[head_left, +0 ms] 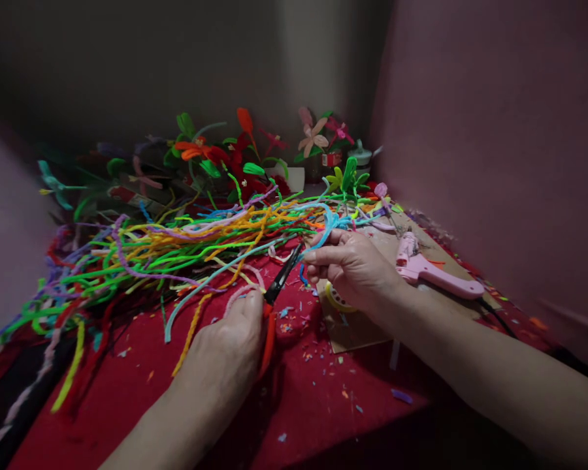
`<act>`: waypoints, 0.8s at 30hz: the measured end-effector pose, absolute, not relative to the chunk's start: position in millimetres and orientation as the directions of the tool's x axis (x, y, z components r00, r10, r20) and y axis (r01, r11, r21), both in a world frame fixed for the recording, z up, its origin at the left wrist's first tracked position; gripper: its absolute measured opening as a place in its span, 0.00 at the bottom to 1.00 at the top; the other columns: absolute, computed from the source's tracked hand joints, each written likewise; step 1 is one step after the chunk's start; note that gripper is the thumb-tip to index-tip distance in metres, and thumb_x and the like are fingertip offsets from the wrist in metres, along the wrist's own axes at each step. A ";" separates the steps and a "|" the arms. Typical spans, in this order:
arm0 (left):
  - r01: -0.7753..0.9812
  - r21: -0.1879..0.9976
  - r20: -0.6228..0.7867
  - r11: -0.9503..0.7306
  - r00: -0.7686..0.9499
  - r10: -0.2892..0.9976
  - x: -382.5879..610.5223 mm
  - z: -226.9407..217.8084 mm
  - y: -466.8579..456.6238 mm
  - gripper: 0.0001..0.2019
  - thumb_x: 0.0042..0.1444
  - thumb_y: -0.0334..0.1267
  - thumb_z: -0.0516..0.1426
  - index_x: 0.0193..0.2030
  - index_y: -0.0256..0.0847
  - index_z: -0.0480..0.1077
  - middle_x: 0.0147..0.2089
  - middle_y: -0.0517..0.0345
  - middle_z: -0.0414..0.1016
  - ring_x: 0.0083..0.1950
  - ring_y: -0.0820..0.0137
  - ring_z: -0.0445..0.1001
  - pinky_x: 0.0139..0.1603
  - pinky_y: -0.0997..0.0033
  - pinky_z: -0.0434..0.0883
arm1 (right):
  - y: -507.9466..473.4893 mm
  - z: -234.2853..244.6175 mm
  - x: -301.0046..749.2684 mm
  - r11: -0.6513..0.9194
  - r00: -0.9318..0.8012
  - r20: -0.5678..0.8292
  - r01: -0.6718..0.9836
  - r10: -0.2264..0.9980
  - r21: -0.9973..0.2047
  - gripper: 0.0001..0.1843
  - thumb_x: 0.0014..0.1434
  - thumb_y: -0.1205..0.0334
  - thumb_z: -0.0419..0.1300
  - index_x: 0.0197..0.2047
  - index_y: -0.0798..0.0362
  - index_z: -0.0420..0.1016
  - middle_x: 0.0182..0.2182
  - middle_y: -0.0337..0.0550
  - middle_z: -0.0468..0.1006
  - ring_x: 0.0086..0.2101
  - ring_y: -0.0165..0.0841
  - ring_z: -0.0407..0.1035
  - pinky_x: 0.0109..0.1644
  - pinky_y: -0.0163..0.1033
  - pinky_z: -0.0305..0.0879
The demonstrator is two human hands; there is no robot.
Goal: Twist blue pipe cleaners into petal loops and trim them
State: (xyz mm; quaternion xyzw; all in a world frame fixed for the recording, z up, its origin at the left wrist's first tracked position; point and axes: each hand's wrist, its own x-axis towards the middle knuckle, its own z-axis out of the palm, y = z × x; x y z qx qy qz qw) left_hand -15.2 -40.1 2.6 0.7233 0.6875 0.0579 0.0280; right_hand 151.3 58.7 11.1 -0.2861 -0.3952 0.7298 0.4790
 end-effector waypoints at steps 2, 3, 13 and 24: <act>0.945 0.326 0.110 -0.008 -0.029 0.994 -18.3 3.8 -38.6 0.05 0.55 0.32 0.46 0.36 0.41 0.62 0.29 0.55 0.71 0.27 0.66 0.72 0.29 0.68 0.67 | 58.7 10.8 151.3 -0.231 -0.398 -0.019 -0.492 0.917 -0.840 0.12 0.35 0.74 0.66 0.23 0.56 0.67 0.19 0.34 0.71 0.19 0.25 0.65 0.25 0.33 0.62; 0.912 0.410 0.134 0.003 -0.064 0.989 -19.1 5.9 -37.5 0.02 0.55 0.35 0.48 0.34 0.42 0.61 0.28 0.57 0.70 0.27 0.67 0.72 0.28 0.69 0.67 | 58.1 11.0 151.3 -0.237 -0.418 -0.006 -0.503 0.908 -0.831 0.12 0.35 0.74 0.66 0.24 0.56 0.67 0.19 0.34 0.72 0.19 0.25 0.65 0.25 0.33 0.62; 0.220 0.975 -0.019 0.043 -0.107 0.994 -9.4 30.7 -33.2 0.09 0.48 0.40 0.61 0.33 0.39 0.67 0.23 0.64 0.68 0.21 0.75 0.66 0.21 0.77 0.62 | 42.7 12.6 145.5 -0.372 -0.570 -0.042 -0.477 0.821 -0.796 0.14 0.36 0.76 0.66 0.26 0.57 0.67 0.19 0.32 0.70 0.19 0.25 0.66 0.26 0.33 0.61; 0.254 0.967 0.058 -0.002 -0.214 0.975 2.3 28.2 -37.9 0.10 0.48 0.38 0.61 0.30 0.39 0.62 0.21 0.67 0.66 0.21 0.79 0.62 0.21 0.80 0.60 | 31.8 2.7 142.3 -0.006 -0.441 0.166 -0.362 0.882 -0.932 0.12 0.41 0.69 0.69 0.27 0.56 0.69 0.23 0.33 0.71 0.24 0.22 0.64 0.30 0.31 0.60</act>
